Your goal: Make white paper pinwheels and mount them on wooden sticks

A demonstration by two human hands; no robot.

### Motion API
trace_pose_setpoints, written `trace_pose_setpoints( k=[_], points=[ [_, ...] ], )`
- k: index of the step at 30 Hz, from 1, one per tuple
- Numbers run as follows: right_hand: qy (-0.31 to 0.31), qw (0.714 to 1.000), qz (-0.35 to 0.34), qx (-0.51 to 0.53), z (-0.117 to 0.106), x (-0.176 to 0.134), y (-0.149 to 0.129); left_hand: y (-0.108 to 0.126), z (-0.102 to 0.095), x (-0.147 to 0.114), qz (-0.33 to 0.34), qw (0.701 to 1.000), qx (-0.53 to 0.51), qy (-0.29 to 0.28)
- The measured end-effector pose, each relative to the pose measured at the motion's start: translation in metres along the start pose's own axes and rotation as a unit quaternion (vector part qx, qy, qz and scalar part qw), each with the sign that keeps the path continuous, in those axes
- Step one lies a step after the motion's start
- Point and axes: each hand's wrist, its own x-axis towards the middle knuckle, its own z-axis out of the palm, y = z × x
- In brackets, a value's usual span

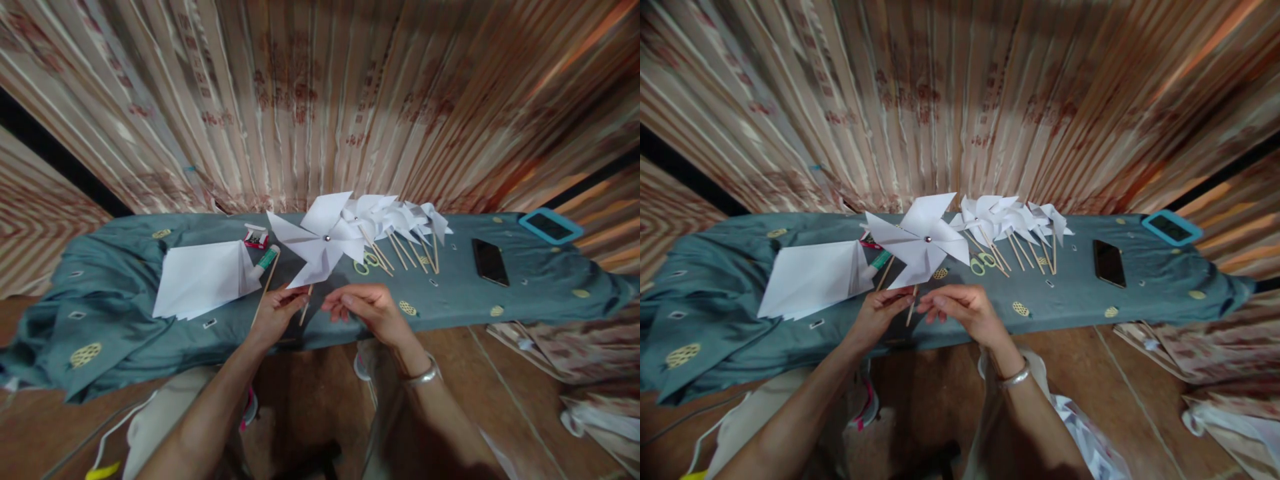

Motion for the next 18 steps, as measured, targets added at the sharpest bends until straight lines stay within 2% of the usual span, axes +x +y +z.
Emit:
trace_pose_setpoints(
  k=[3,5,7,9,14,18],
  points=[
    [0.138,0.988,-0.067,0.028,-0.015,0.001,-0.003,0.000,0.000,-0.001,0.004,1.000,-0.004,-0.003],
    [0.249,0.961,-0.120,0.011,-0.025,0.005,-0.001,0.000,-0.001,-0.001,0.007,1.000,0.007,-0.012],
    [0.322,0.935,-0.146,-0.037,-0.032,0.009,0.002,0.001,-0.001,-0.002,0.009,1.000,0.021,-0.020],
    [0.353,0.919,-0.148,-0.090,-0.037,0.011,0.006,0.001,-0.002,-0.002,0.012,0.999,0.036,-0.023],
    [0.385,0.889,-0.170,-0.179,-0.040,0.011,0.009,-0.004,-0.002,0.000,0.019,0.998,0.046,-0.029],
    [0.366,0.882,-0.198,-0.220,-0.042,0.011,0.014,-0.007,-0.002,0.001,0.020,0.998,0.044,-0.040]
  ],
)
